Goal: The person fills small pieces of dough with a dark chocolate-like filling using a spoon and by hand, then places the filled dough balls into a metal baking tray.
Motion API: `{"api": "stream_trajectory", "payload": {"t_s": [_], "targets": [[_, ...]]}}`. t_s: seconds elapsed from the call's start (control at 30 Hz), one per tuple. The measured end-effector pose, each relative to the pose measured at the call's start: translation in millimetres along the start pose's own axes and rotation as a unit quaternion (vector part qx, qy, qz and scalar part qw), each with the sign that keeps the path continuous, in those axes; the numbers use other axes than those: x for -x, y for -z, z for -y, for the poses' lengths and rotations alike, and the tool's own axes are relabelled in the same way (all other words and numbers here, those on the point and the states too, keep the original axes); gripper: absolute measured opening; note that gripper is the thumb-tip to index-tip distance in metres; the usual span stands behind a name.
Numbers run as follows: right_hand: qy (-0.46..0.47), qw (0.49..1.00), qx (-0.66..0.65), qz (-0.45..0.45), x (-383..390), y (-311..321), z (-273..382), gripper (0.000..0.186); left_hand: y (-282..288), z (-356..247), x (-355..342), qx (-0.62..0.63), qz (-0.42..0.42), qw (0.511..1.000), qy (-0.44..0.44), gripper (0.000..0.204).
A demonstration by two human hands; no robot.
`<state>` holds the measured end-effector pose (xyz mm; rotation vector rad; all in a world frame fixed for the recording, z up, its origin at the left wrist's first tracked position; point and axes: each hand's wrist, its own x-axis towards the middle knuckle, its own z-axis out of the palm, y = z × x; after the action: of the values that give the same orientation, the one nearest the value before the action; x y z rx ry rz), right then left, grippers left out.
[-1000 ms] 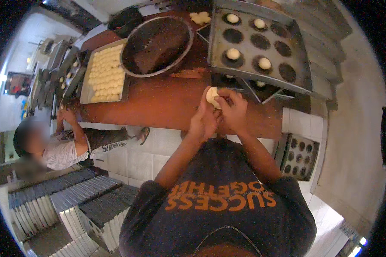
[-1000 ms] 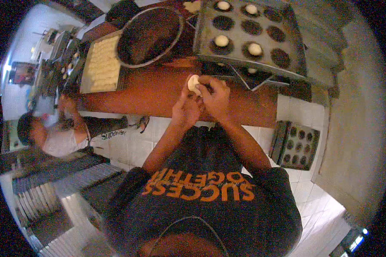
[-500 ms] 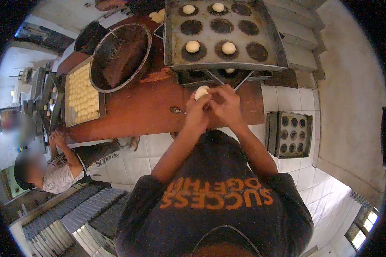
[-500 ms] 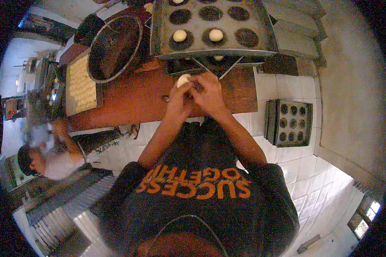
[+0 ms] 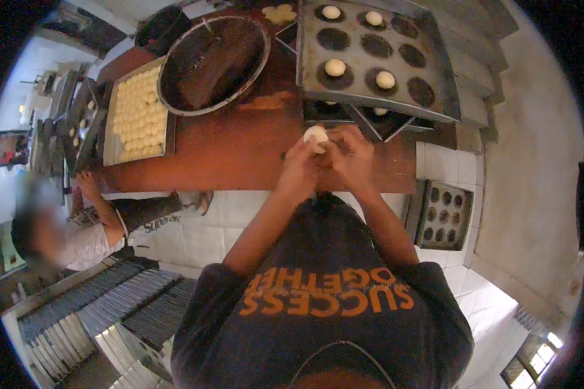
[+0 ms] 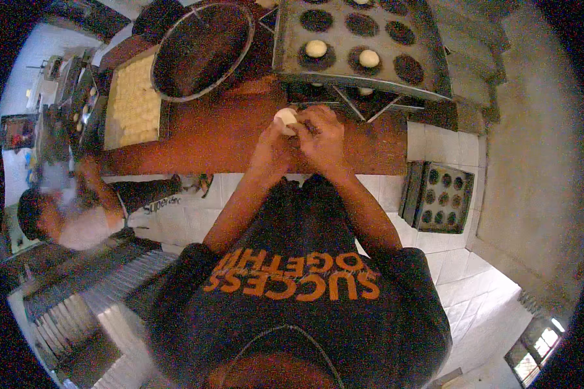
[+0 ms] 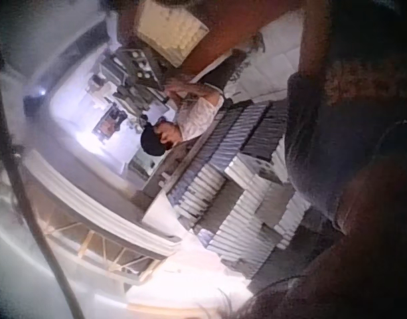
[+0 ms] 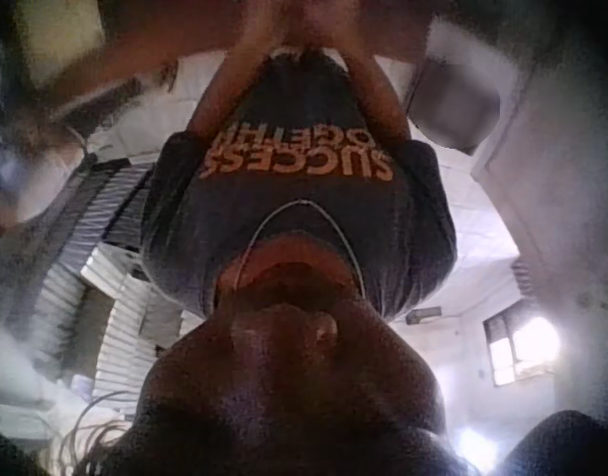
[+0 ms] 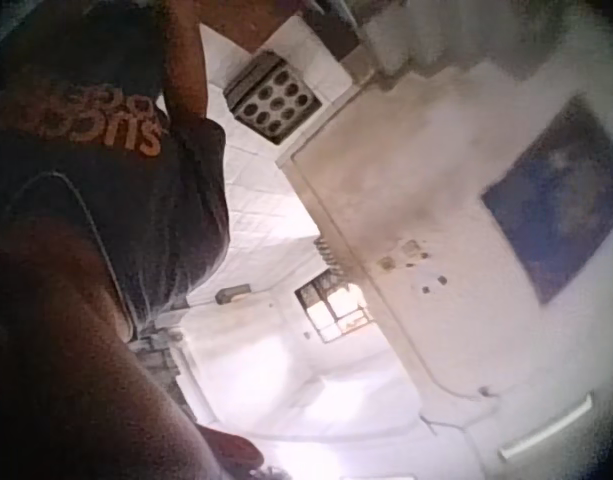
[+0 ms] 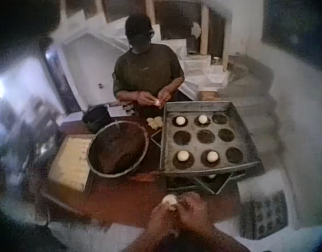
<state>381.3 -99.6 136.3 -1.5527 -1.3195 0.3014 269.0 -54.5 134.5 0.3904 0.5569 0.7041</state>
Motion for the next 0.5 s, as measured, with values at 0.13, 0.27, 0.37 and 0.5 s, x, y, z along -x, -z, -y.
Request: {"api": "stream_trajectory", "payload": {"t_s": [0.13,0.27,0.37,0.5], "targets": [[0.081,0.994,0.078,0.013,4.0,-29.0,27.2,0.029,15.2,-10.1,9.8,0.030,-0.060,0.997,-0.038,0.020],[-0.033,0.996,0.028,0.076,8.3,-43.0,32.0,0.026,26.3,-23.1,24.9,-0.065,-0.082,0.994,-0.030,0.020],[-0.001,0.997,0.054,0.057,19.4,-54.1,32.3,0.025,30.1,-36.7,36.7,-0.038,-0.083,0.996,0.002,0.020],[-0.003,0.998,0.046,0.036,15.6,-72.1,69.4,0.020,59.4,-48.4,44.7,-0.043,-0.048,0.998,0.002,0.020]]}}
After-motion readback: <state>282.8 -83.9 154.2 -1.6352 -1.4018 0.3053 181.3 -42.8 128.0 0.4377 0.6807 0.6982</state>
